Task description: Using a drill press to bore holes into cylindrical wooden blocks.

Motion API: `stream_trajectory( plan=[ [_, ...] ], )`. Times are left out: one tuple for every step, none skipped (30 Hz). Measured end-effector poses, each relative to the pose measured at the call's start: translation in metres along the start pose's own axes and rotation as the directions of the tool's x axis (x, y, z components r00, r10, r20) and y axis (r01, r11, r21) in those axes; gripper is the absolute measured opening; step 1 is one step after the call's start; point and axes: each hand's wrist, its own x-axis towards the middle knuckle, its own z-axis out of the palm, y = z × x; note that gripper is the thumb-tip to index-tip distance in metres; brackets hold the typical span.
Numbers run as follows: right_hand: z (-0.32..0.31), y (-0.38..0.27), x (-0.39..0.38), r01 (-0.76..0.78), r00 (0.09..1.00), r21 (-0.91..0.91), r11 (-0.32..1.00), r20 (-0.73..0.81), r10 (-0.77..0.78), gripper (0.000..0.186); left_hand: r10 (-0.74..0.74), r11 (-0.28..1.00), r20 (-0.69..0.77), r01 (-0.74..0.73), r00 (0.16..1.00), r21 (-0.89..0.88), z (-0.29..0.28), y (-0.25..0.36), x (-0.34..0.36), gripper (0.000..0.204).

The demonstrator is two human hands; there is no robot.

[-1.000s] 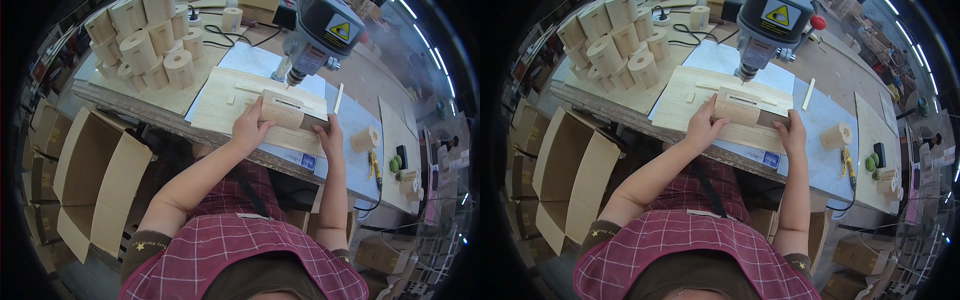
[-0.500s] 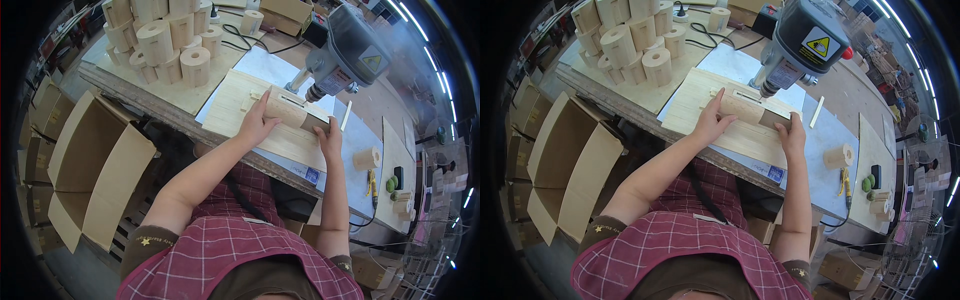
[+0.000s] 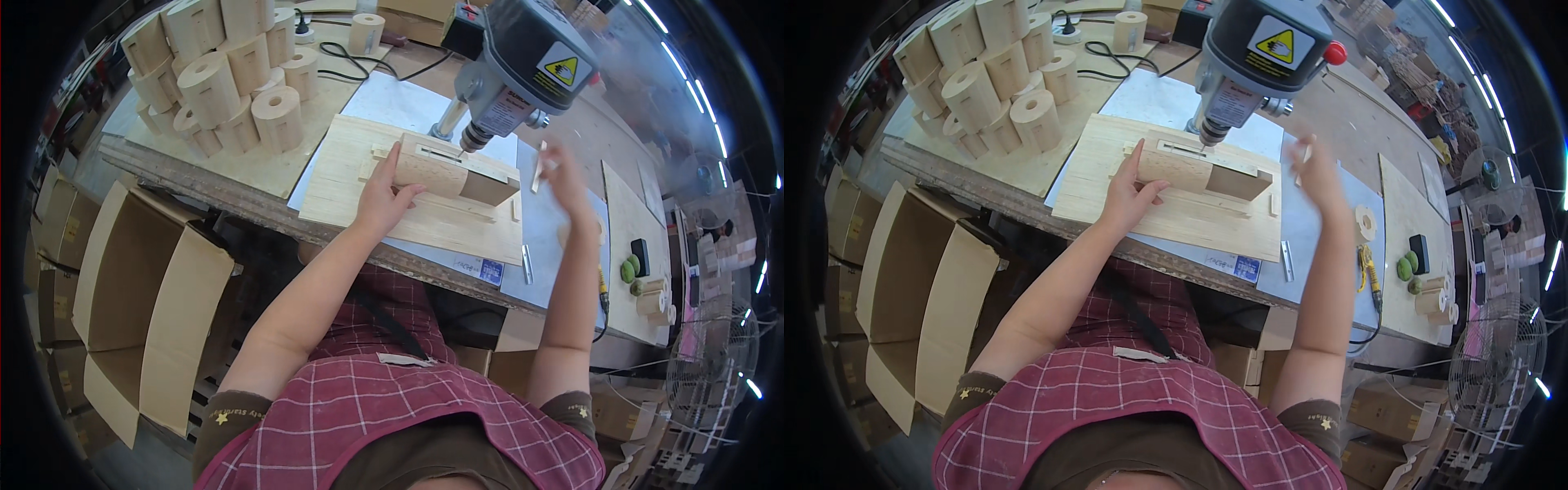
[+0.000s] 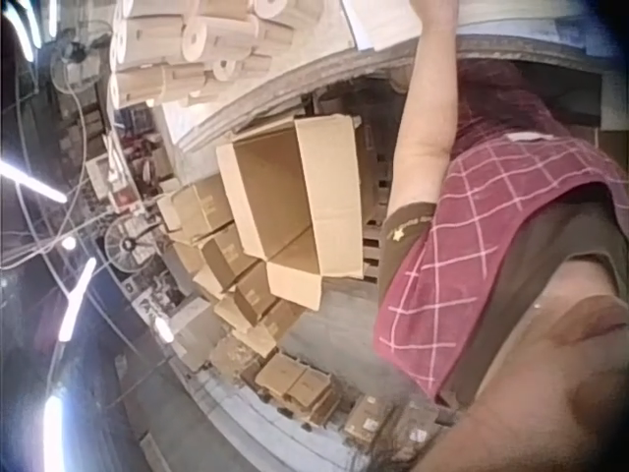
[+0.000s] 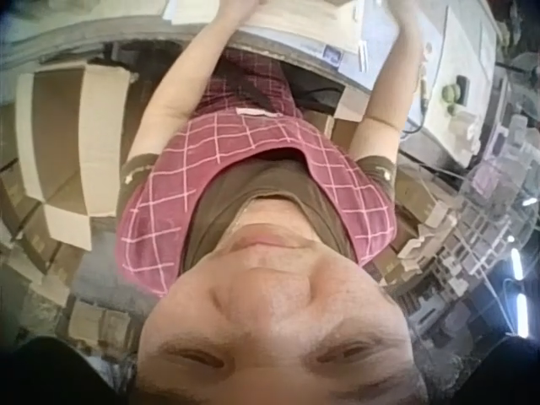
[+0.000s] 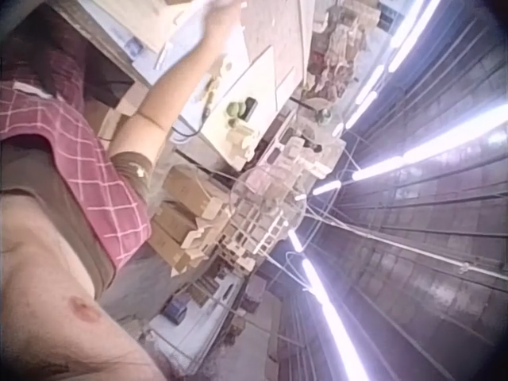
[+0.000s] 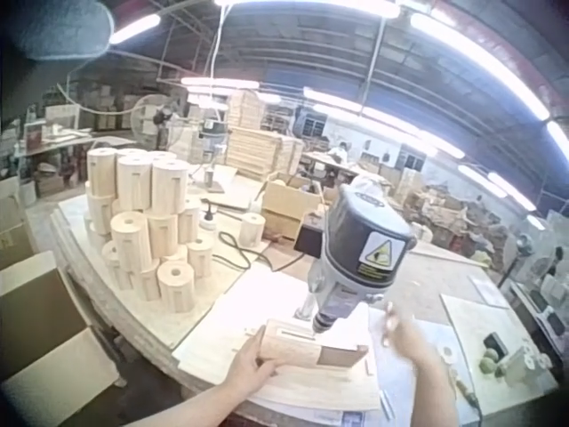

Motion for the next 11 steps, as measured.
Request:
stream_trajectory(
  plan=[
    [-0.025, -0.015, 0.018, -0.081, 0.992, 0.179, 0.981, -0.085, 0.098, 0.043, -0.005, 1.000, -0.013, 0.005, 1.000, 0.010, 0.000, -0.001, -0.001, 0.077],
    [-0.046, -0.043, 0.028, -0.059, 0.972, 0.260, 0.964, -0.205, 0.115, 0.047, -0.006, 1.000, -0.025, 0.007, 1.000, 0.018, -0.001, 0.000, -0.001, 0.077],
    [-0.060, -0.068, 0.039, -0.024, 0.938, 0.340, 0.940, -0.318, 0.139, 0.052, -0.007, 1.000, -0.023, 0.008, 1.000, 0.021, -0.003, -0.002, -0.001, 0.077],
    [-0.070, -0.082, 0.050, 0.029, 0.934, 0.318, 0.948, -0.347, 0.087, 0.057, -0.011, 1.000, -0.032, 0.012, 0.999, 0.018, -0.004, -0.001, -0.001, 0.077],
    [-0.078, -0.094, 0.059, 0.082, 0.926, 0.291, 0.953, -0.377, 0.036, 0.063, -0.013, 1.000, -0.037, 0.014, 0.999, 0.013, -0.005, 0.000, -0.002, 0.077],
    [-0.085, -0.106, 0.062, 0.075, 0.919, 0.284, 0.956, -0.392, 0.044, 0.063, -0.004, 1.000, -0.019, 0.004, 1.000, 0.009, -0.002, 0.000, -0.001, 0.077],
    [-0.090, -0.118, 0.065, -0.019, 0.955, 0.197, 0.980, -0.286, 0.076, 0.057, 0.010, 1.000, -0.022, -0.010, 1.000, -0.003, 0.000, 0.000, 0.000, 0.077],
    [-0.094, -0.122, 0.071, -0.103, 0.976, 0.101, 0.989, -0.180, 0.120, 0.051, 0.024, 1.000, -0.026, -0.024, 0.999, -0.014, 0.002, 0.000, 0.001, 0.077],
    [-0.094, -0.115, 0.087, -0.186, 0.982, -0.005, 0.983, -0.013, 0.186, 0.053, 0.031, 0.999, -0.019, -0.032, 0.999, -0.013, 0.002, 0.000, 0.001, 0.077],
    [-0.093, -0.107, 0.093, -0.212, 0.976, 0.007, 0.977, 0.045, 0.212, 0.057, 0.010, 1.000, -0.003, -0.010, 1.000, -0.007, 0.002, 0.000, 0.000, 0.077],
    [-0.088, -0.108, 0.098, -0.230, 0.968, 0.019, 0.973, 0.112, 0.226, 0.061, -0.014, 1.000, 0.001, 0.014, 1.000, 0.002, 0.000, 0.000, 0.000, 0.077]
  ],
)
